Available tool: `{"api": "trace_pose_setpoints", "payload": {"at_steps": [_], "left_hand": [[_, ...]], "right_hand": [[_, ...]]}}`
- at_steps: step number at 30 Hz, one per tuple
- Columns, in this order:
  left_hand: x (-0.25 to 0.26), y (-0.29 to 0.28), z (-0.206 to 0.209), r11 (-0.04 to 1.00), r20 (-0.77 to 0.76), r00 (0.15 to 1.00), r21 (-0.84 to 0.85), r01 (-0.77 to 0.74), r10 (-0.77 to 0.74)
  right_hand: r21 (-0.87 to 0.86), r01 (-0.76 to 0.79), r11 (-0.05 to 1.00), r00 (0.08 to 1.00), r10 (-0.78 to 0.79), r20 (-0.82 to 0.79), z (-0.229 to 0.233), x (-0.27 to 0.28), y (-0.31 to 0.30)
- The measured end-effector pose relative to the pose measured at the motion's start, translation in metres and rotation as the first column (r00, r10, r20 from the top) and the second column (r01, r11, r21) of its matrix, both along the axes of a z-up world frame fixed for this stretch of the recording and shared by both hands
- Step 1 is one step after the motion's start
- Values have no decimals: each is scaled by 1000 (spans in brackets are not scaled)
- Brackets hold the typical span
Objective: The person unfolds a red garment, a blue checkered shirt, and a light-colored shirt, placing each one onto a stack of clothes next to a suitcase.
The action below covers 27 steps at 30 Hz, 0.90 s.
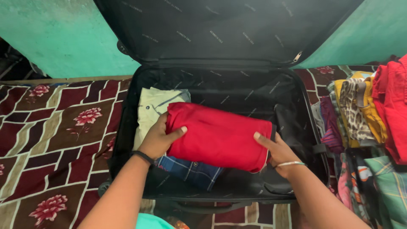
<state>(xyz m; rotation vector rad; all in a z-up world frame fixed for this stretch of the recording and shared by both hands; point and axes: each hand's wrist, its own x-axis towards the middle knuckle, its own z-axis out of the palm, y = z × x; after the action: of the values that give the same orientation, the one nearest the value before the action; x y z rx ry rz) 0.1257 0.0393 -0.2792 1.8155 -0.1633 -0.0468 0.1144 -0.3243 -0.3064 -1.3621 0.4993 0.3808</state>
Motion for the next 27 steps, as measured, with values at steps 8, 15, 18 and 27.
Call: {"api": "trace_pose_setpoints", "payload": {"at_steps": [8, 15, 18, 27], "left_hand": [[2, -40, 15, 645, -23, 951, 740, -192, 310], [1, -26, -12, 621, 94, 925, 715, -320, 369], [2, -28, -22, 537, 216, 908, 748, -390, 359], [6, -28, -31, 605, 164, 898, 688, -400, 408]], "right_hand": [[-200, 200, 959, 947, -137, 289, -26, -2, 17], [-1, -19, 1000, 998, 19, 54, 10, -8, 16], [-8, -165, 986, 960, 162, 227, 14, -16, 12], [-537, 5, 844, 982, 96, 161, -42, 3, 26]]}}
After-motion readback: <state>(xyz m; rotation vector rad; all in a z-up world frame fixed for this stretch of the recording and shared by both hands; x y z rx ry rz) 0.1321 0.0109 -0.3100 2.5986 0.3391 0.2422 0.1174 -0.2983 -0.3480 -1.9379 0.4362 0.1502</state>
